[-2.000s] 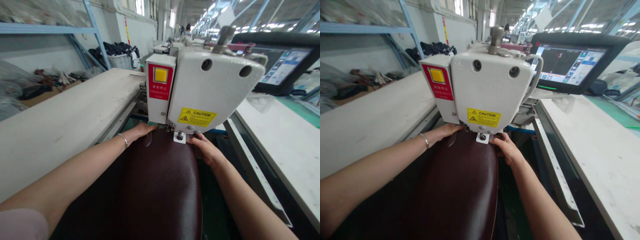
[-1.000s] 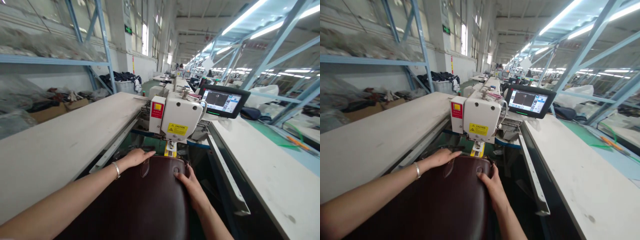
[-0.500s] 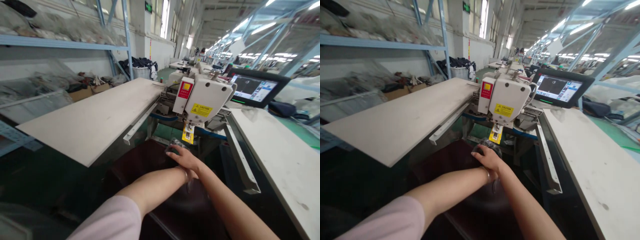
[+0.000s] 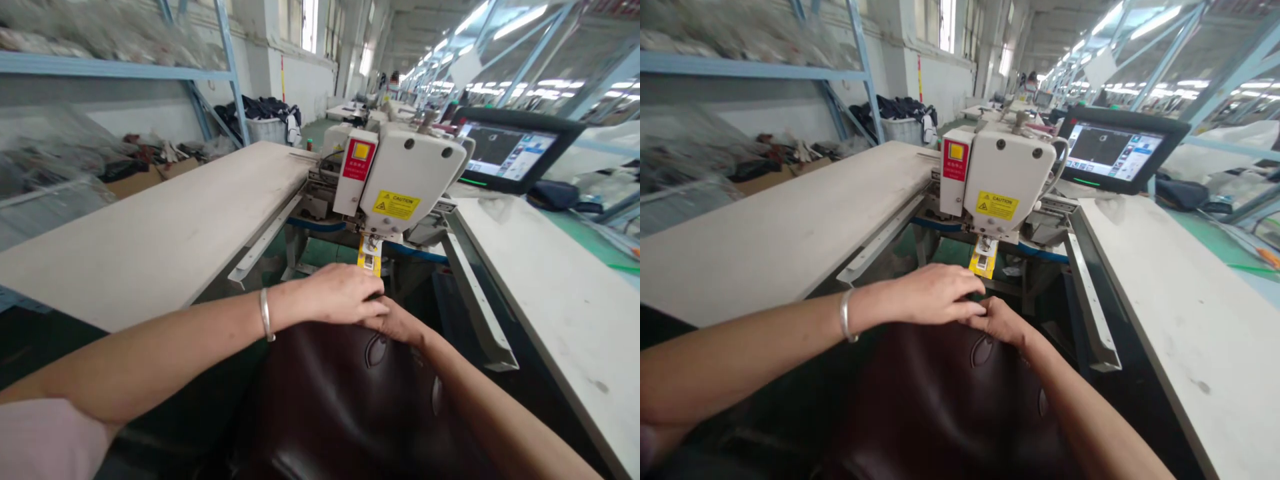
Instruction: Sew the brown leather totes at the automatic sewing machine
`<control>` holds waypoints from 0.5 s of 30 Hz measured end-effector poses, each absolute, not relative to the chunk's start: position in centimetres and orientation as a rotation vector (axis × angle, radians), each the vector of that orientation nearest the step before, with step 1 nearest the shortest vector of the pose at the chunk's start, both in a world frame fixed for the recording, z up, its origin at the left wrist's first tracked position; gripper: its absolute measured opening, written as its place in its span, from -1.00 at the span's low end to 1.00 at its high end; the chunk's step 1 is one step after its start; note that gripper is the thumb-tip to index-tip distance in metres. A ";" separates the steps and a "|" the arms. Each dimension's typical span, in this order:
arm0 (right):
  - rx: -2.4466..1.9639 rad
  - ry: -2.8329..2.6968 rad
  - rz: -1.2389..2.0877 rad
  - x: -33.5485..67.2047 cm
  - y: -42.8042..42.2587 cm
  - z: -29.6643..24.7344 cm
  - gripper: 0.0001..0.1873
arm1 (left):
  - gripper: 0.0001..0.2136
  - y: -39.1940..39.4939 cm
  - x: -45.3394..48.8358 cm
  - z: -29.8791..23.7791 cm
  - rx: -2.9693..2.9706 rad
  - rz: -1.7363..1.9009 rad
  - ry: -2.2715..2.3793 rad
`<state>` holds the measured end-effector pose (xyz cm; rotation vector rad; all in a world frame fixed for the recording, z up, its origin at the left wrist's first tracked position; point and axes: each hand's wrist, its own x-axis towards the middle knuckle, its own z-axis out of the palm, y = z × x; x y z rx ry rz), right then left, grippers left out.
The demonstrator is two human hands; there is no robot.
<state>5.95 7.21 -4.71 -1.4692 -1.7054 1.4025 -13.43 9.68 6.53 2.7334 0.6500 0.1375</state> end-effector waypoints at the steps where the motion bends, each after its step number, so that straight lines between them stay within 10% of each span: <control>1: -1.453 -1.747 1.409 6.0 6.7 -3.5 -0.61 | -0.58 11.2 -13.8 7.2 2.654 0.124 0.643; 7: -1.487 -1.867 1.385 7.2 5.4 2.3 -0.54 | -0.48 18.5 -14.6 7.0 2.036 -0.697 0.561; 15: -1.649 -1.450 1.218 11.8 5.5 -1.6 -0.32 | -0.55 21.2 -16.8 3.2 1.543 -0.095 0.618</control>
